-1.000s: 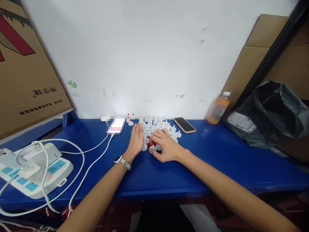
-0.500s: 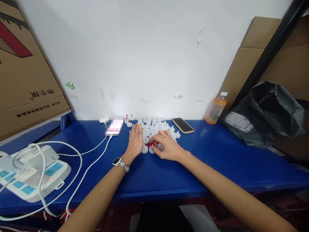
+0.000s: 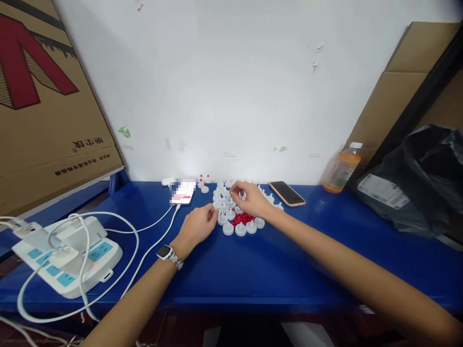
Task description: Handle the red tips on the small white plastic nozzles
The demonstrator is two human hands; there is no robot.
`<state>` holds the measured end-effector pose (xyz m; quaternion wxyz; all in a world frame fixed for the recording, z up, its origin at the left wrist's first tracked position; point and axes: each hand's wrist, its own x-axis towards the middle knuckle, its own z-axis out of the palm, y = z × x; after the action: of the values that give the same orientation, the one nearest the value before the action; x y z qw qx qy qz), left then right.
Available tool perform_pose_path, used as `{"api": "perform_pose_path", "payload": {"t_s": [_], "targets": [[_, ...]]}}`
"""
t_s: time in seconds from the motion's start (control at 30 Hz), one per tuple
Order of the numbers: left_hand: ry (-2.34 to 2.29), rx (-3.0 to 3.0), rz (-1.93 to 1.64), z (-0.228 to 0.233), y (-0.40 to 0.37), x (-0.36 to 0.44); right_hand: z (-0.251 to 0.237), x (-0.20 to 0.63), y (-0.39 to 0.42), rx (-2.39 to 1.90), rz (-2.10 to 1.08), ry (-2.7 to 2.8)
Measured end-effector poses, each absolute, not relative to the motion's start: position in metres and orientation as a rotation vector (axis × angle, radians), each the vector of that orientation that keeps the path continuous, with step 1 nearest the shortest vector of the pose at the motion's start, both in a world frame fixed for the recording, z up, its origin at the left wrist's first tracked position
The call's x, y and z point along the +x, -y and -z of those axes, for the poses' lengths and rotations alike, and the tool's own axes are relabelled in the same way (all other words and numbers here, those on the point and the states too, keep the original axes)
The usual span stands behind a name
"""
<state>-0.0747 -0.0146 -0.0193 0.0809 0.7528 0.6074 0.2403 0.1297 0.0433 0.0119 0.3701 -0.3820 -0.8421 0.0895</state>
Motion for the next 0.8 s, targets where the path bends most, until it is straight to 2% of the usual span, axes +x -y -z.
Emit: {"api": "perform_pose_path", "payload": {"t_s": [0.2, 0.4, 0.57, 0.7, 0.8], "targets": [[-1.836, 2.282, -0.674, 0.027, 0.011, -0.081, -0.019, 0.058, -0.119, -1.266, -0.115, 2.337], [-1.786, 2.249, -0.733, 0.025, 0.012, -0.084, -0.013, 0.015, -0.148, -1.370, -0.169, 2.373], [-1.753, 2.244, -0.960, 0.028, 0.011, -0.084, -0.016, 0.038, -0.135, -1.308, -0.262, 2.230], [-1.690, 2.199, -1.400, 0.021, 0.011, -0.077, -0.020, 0.082, -0.098, -1.052, -0.673, 1.921], [-1.505, 2.336, -1.458, 0.003, 0.007, -0.065, -0.020, 0.112, -0.065, -0.939, -0.818, 1.782]]}}
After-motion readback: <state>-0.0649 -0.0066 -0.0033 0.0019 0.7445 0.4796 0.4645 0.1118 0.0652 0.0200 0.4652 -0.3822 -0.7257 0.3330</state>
